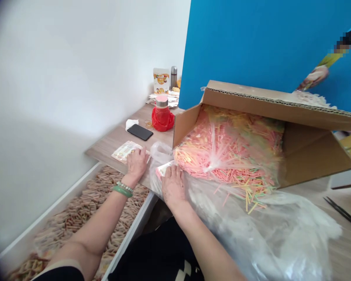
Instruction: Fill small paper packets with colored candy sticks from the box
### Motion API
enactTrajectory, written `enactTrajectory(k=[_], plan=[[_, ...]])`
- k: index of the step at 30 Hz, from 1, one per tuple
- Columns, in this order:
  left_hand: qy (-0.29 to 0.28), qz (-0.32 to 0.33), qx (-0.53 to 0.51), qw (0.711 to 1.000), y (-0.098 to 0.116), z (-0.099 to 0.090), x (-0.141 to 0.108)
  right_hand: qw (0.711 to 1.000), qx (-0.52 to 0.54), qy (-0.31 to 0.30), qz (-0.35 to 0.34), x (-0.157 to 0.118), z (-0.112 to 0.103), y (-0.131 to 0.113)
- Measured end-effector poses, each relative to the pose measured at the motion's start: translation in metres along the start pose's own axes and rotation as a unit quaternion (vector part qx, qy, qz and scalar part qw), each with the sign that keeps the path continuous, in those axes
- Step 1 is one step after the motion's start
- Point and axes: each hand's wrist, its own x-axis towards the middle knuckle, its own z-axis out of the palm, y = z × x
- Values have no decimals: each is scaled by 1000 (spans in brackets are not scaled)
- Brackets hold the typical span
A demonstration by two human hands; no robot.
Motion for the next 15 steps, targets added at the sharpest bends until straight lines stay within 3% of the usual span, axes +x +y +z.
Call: enactTrajectory(k=[6, 10, 13, 15], plan=[[19, -41, -4, 999, -9, 4, 4, 998, -60, -27, -9, 2, 1, 2], [100, -36, -66, 992, -10, -3, -7, 999, -33, -8, -10, 3, 5, 9], [120, -26, -195, 973, -2, -14, -26, 999, 13, 48, -6, 2, 8, 15], [61, -32, -327, 943, 9, -22, -40, 990, 44, 134, -12, -1, 7, 18]])
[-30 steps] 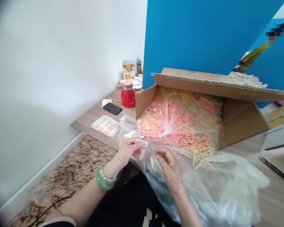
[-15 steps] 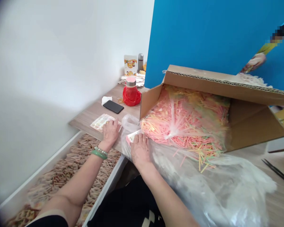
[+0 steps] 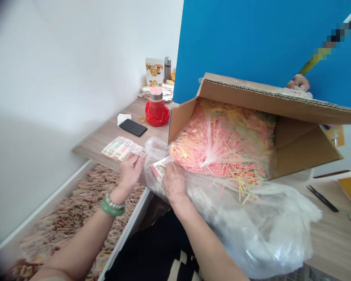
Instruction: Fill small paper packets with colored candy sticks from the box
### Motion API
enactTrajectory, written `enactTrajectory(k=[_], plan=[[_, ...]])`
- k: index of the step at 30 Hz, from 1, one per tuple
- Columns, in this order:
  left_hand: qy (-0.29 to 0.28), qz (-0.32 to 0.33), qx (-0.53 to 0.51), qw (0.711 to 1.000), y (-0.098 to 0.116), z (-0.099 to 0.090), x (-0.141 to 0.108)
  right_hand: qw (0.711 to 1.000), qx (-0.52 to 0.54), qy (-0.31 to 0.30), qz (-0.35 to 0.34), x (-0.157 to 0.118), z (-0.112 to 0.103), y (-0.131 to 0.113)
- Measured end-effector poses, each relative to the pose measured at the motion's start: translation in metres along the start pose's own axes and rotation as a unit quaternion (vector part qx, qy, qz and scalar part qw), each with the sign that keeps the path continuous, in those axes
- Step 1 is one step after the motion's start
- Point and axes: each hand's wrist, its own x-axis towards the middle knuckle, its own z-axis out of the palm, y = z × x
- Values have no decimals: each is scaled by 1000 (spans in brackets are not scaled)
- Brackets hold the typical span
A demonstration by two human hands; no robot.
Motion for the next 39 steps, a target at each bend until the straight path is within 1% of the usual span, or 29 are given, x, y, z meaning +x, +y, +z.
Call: enactTrajectory(k=[1, 2, 3, 4, 6, 7, 8, 9, 10, 11, 13, 16, 19, 21, 23, 24, 26, 28, 30, 31, 33, 34, 35, 37, 39], plan=[[-46, -33, -74, 996, 7, 1, -6, 999, 12, 50, -14, -2, -3, 1], [-99, -72, -151, 981, 13, 2, -11, 995, 24, 93, -39, -5, -7, 1], [-151, -114, -226, 956, 19, 3, -15, 989, 34, 123, -75, -9, -12, 1], [-199, -153, -298, 921, 25, 4, -18, 983, 41, 140, -116, -13, -18, 1], [-267, -212, -420, 841, 35, 5, -21, 971, 40, 135, -195, -23, -30, 1], [-289, -234, -464, 804, 38, 5, -22, 966, 33, 120, -227, -28, -36, 1], [-306, -252, -495, 773, 42, 5, -22, 962, 22, 101, -251, -33, -41, 2], [-322, -265, -511, 751, 44, 6, -22, 961, 10, 77, -265, -38, -46, 3], [-329, -278, -518, 739, 47, 8, -22, 962, 0, 55, -267, -43, -51, 5], [-321, -289, -521, 736, 49, 11, -22, 966, -4, 38, -256, -48, -54, 8], [-284, -300, -521, 747, 54, 18, -25, 978, 10, 33, -205, -56, -61, 13], [-237, -310, -523, 758, 66, 25, -33, 991, 78, 67, -90, -67, -69, 19], [-221, -300, -528, 763, 83, 26, -42, 983, 154, 93, 20, -72, -74, 24], [-229, -281, -522, 772, 94, 27, -48, 974, 203, 85, 53, -72, -78, 30], [-249, -258, -506, 784, 104, 27, -53, 970, 225, 70, 60, -72, -83, 41], [-264, -245, -494, 791, 108, 28, -55, 971, 221, 63, 61, -73, -87, 49], [-314, -210, -461, 803, 115, 30, -61, 979, 187, 47, 71, -76, -98, 70], [-377, -143, -416, 815, 122, 35, -68, 987, 133, 14, 85, -79, -112, 96], [-420, -26, -355, 835, 132, 43, -77, 994, 58, -37, 90, -80, -125, 122], [-424, 46, -319, 847, 137, 49, -82, 994, 19, -65, 83, -79, -131, 132], [-409, 185, -235, 862, 149, 62, -92, 992, -31, -118, 41, -77, -138, 145], [-399, 241, -191, 864, 155, 70, -97, 989, -40, -139, 12, -75, -140, 147], [-393, 283, -148, 862, 159, 78, -100, 987, -42, -156, -15, -73, -140, 148], [-397, 327, -70, 855, 163, 92, -106, 982, -46, -178, -50, -71, -136, 146], [-411, 330, -24, 850, 160, 103, -108, 977, -68, -195, -61, -71, -130, 146]])
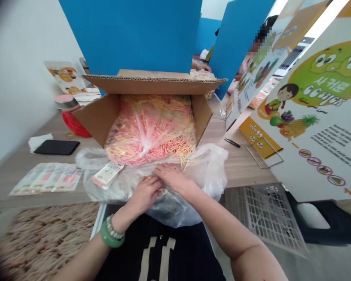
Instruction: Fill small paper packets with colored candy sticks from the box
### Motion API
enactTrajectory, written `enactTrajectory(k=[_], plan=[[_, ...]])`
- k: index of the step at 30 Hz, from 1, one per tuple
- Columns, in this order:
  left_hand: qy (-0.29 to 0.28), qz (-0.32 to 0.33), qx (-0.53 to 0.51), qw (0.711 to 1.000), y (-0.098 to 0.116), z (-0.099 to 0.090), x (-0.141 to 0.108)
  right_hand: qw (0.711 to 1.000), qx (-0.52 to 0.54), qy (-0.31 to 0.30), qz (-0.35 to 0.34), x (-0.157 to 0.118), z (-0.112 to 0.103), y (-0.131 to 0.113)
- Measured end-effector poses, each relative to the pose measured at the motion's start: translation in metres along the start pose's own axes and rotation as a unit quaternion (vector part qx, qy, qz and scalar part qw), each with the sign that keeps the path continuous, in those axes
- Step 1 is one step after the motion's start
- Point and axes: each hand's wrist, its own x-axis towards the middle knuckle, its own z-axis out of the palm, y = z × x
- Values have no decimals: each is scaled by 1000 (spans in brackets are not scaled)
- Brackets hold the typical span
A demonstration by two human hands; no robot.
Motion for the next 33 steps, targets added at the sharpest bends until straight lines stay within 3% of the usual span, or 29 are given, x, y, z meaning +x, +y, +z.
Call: enactTrajectory(k=[7, 15, 18, 22, 25, 29, 33], plan=[[13, -19, -98, 995, -30, 16, 0, 995, -93, -33, -8, 0, 10, 19], [34, -8, -154, 987, -37, 18, 4, 996, -86, 2, -31, -5, 4, 24], [20, -16, -150, 988, -35, 13, 3, 994, -56, 40, 82, -21, 0, 35], [27, -17, -112, 993, -18, 5, 7, 950, 25, 76, 303, -48, -8, 62], [42, 26, -68, 996, 5, 7, 22, 923, 66, 78, 370, -61, -12, 76], [-18, 114, -31, 993, 33, 24, 50, 936, 45, 37, 346, -62, -13, 81], [-87, 144, -4, 986, 40, 43, 68, 970, -45, 16, 238, -58, -11, 86]])
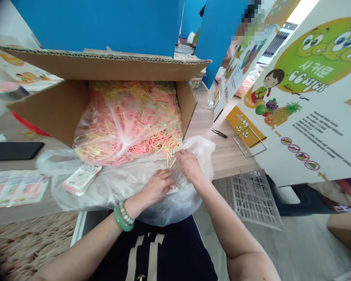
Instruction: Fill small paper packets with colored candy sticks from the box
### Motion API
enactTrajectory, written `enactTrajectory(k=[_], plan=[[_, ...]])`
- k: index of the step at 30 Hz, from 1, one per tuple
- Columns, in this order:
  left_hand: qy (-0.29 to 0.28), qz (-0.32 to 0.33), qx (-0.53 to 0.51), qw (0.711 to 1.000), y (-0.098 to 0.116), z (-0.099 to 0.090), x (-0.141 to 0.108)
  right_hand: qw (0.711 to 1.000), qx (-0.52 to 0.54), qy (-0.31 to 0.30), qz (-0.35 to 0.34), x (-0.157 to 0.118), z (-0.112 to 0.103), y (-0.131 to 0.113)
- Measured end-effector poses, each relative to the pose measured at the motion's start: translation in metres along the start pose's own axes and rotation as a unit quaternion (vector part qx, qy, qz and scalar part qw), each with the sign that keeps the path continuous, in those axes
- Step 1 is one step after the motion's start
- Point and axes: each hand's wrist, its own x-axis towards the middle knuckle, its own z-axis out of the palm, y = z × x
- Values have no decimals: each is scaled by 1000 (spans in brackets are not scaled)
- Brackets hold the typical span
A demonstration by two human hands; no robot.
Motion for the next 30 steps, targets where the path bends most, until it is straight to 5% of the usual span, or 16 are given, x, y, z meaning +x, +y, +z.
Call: enactTrajectory(k=[4, 11, 18, 24, 30], plan=[[-1, -14, -22, 1000, -7, 7, 3, 994, -23, -15, -102, 7, 2, 6], [58, -35, -167, 984, -27, 21, 6, 988, -78, -46, -128, 19, 9, 10], [90, -33, -199, 975, -32, 29, 9, 995, -71, -28, -60, 22, 21, 15], [86, -32, -215, 972, -33, 28, 9, 997, -61, -28, -36, 19, 7, 12], [102, -13, -202, 974, -33, 28, 10, 994, -13, -110, 13, 11, 5, -18]])
